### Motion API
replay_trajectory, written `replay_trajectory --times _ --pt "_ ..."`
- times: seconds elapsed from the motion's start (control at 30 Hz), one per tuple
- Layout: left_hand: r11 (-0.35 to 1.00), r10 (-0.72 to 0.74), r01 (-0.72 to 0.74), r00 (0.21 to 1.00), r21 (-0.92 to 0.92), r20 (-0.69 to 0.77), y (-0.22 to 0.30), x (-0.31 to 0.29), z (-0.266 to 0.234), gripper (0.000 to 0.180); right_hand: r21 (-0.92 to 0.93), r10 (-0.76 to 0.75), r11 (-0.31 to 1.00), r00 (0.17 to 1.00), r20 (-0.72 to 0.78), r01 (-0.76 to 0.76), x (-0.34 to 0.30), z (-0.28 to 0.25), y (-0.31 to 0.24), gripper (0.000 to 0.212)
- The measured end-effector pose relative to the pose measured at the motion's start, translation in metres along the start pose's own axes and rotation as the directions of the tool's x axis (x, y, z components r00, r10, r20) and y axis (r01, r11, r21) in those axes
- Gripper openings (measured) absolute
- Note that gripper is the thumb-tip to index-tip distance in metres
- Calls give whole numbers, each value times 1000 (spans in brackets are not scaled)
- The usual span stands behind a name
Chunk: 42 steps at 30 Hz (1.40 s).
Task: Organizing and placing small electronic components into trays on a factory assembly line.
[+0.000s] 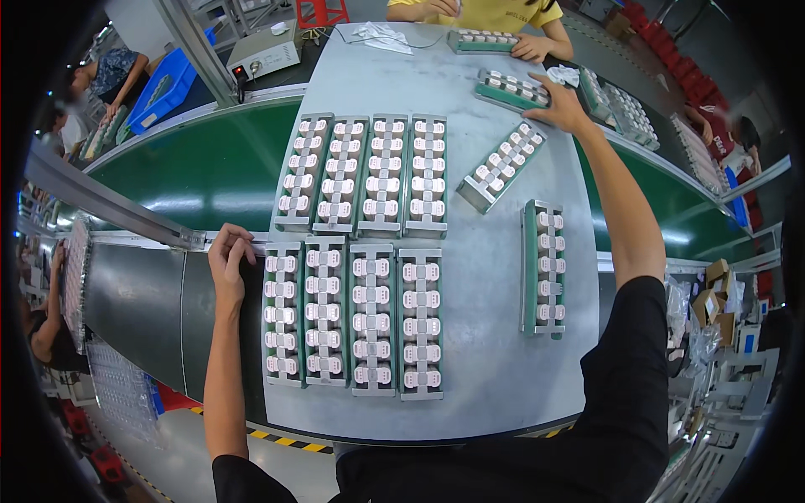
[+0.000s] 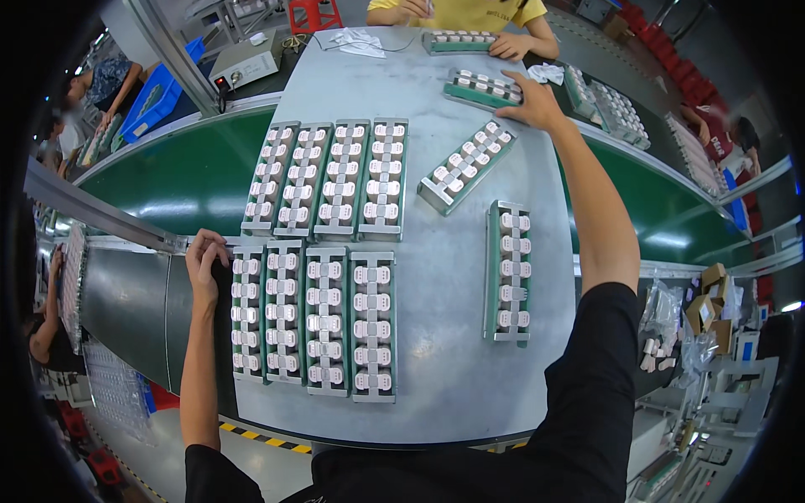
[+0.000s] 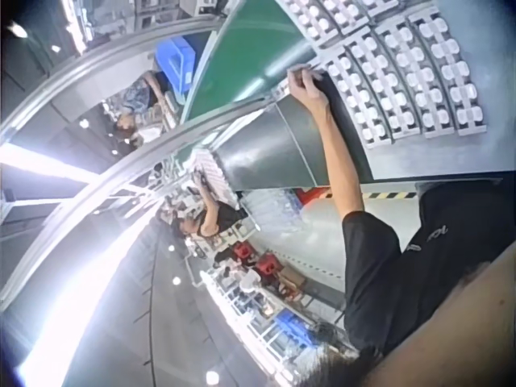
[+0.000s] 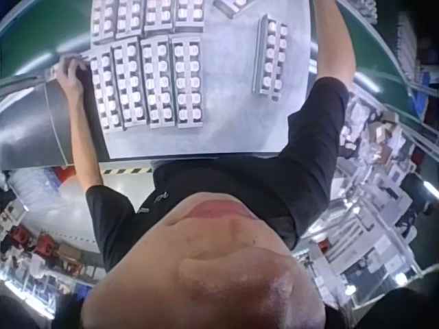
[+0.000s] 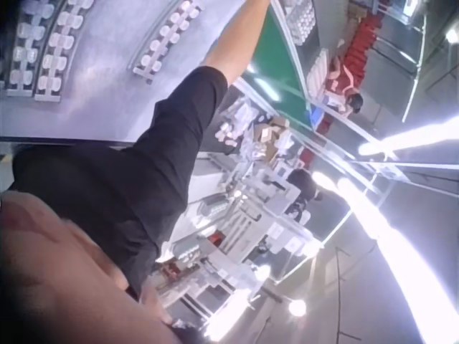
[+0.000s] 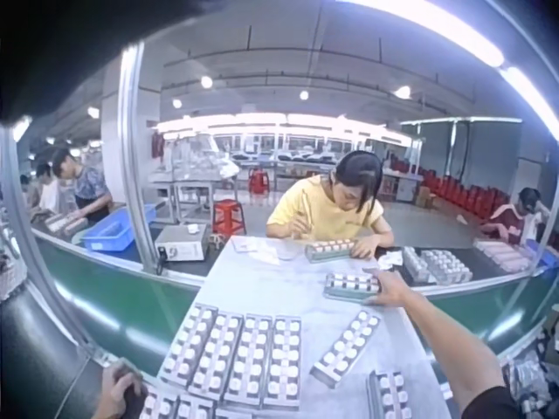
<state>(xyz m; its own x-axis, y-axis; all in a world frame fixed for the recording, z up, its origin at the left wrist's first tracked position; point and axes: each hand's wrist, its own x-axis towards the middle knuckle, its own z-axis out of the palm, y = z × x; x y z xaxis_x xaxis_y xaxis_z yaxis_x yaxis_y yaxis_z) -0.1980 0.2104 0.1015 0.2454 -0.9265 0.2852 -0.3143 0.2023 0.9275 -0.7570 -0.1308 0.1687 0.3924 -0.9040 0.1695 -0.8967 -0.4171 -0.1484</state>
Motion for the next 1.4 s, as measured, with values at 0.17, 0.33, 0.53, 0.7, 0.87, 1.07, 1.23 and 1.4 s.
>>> replay_trajectory --times 0.17,0.33,0.53,0.7,0.87,1.07,1.23,1.4 --pt "1000 -10 10 999 3 44 -7 1 -1 16 -157 43 987 999 -25 -46 20 23 14 108" --pt "999 -16 15 999 28 38 -20 7 -2 18 -121 137 973 914 -382 -196 -19 30 -3 95" --pt "991 -41 32 997 -133 -66 -46 15 -23 17 222 390 919 664 -638 -327 -159 32 -19 61" --pt "968 -49 16 991 -251 -127 -70 26 -42 20 225 431 870 458 -778 -438 -327 1 7 48" --pt "983 -140 116 974 -143 -176 -53 24 -17 20 83 470 451 157 -868 -889 -482 -24 17 50" --pt "999 -45 41 989 -31 -138 -57 19 -18 20 -37 612 280 208 -763 -959 -556 -7 32 36" --pt "997 -55 44 985 -64 -167 -55 16 -20 20 50 579 520 308 -755 -853 -555 -6 39 20" --pt "999 -24 30 987 40 -160 -57 19 -21 20 70 560 571 326 -762 -818 -554 -5 37 18"
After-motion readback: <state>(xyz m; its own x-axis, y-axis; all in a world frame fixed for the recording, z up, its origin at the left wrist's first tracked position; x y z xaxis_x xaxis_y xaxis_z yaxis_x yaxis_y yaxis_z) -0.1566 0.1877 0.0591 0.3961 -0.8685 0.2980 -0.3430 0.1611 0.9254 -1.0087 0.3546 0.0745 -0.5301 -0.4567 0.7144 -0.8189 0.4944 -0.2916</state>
